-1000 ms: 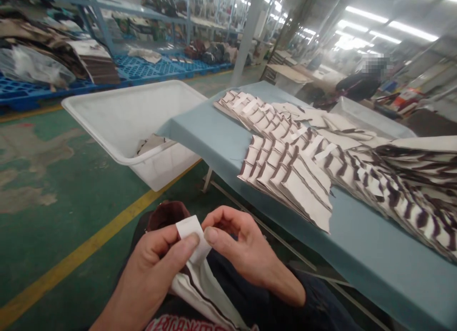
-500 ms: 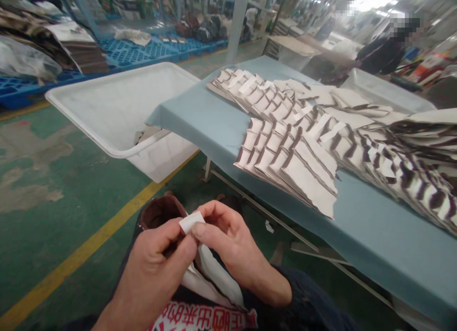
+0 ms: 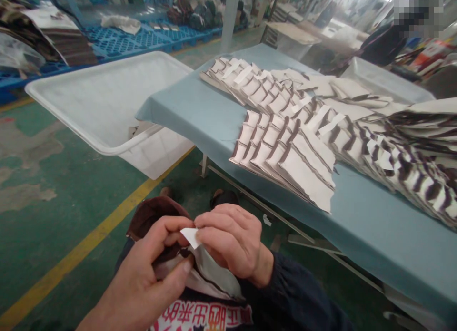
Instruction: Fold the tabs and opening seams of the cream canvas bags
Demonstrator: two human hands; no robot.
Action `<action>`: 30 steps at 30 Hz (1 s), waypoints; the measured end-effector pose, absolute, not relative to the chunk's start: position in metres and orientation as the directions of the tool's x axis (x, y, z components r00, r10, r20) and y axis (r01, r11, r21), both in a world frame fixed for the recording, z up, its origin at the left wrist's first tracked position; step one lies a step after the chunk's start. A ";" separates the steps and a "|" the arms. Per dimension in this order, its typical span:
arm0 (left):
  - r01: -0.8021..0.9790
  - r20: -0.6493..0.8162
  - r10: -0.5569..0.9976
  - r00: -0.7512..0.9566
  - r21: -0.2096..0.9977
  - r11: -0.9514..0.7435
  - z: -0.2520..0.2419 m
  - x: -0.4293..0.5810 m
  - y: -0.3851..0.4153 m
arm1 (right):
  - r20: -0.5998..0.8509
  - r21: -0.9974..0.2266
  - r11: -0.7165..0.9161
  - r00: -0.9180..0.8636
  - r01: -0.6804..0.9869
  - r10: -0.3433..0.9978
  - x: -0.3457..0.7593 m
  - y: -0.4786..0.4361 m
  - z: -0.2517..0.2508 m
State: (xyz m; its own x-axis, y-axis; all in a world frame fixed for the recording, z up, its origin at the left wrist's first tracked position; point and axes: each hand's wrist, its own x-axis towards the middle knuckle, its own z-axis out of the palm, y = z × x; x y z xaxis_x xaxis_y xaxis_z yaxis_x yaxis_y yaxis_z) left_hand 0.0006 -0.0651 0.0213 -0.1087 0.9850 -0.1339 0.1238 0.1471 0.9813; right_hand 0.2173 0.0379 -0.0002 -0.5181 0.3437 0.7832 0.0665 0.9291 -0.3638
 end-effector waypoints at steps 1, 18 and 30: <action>0.085 -0.191 0.977 -0.090 0.976 0.199 0.020 -0.002 -0.068 | 0.772 -0.342 0.937 -0.549 0.069 0.322 0.221 0.039 0.000; 0.278 -0.291 0.957 0.000 0.919 0.280 0.023 -0.027 -0.069 | 0.735 -0.602 0.798 -0.398 -0.012 0.549 0.204 0.020 0.001; 0.258 -0.021 0.999 -0.041 0.966 0.031 0.016 -0.033 -0.055 | -0.339 -0.816 -0.572 -0.735 -0.080 0.587 0.225 0.017 0.097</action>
